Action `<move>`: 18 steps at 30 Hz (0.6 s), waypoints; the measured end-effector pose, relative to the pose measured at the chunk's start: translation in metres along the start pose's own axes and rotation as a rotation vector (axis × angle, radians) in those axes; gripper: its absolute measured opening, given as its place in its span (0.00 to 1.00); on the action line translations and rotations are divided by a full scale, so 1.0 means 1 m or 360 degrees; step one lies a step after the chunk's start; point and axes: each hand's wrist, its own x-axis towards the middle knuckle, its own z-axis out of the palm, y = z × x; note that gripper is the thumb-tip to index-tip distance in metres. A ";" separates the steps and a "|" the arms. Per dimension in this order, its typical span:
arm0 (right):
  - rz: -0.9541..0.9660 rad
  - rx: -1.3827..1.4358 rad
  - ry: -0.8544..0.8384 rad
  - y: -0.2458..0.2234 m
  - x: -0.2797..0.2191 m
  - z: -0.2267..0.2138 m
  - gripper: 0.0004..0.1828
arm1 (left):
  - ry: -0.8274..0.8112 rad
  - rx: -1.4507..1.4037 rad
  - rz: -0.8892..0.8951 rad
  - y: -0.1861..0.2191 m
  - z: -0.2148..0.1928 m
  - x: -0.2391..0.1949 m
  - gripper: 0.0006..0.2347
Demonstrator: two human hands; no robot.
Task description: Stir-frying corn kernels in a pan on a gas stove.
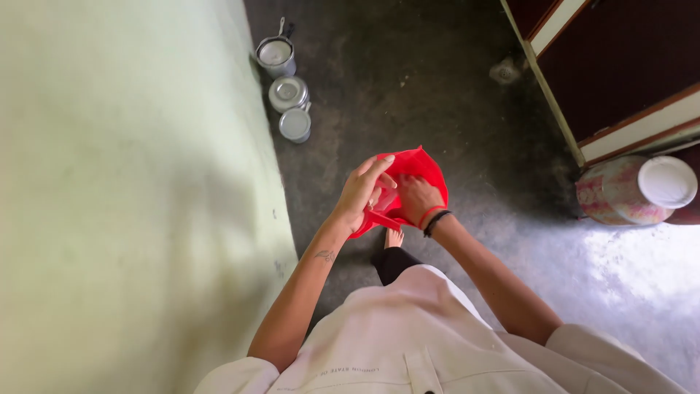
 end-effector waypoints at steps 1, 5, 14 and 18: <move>0.0006 0.0003 -0.0003 0.007 0.018 0.001 0.38 | -0.0004 0.0001 -0.0006 0.009 0.002 0.015 0.19; 0.0055 -0.0117 -0.0039 0.051 0.098 -0.015 0.24 | 0.0021 0.0042 -0.0005 0.049 0.020 0.086 0.24; 0.0326 0.1911 0.0273 0.150 0.216 -0.044 0.11 | 0.0076 0.0176 -0.0004 0.101 0.018 0.245 0.28; -0.0079 0.1191 0.0537 0.194 0.267 -0.072 0.12 | 0.0107 0.0461 -0.0040 0.123 0.019 0.325 0.27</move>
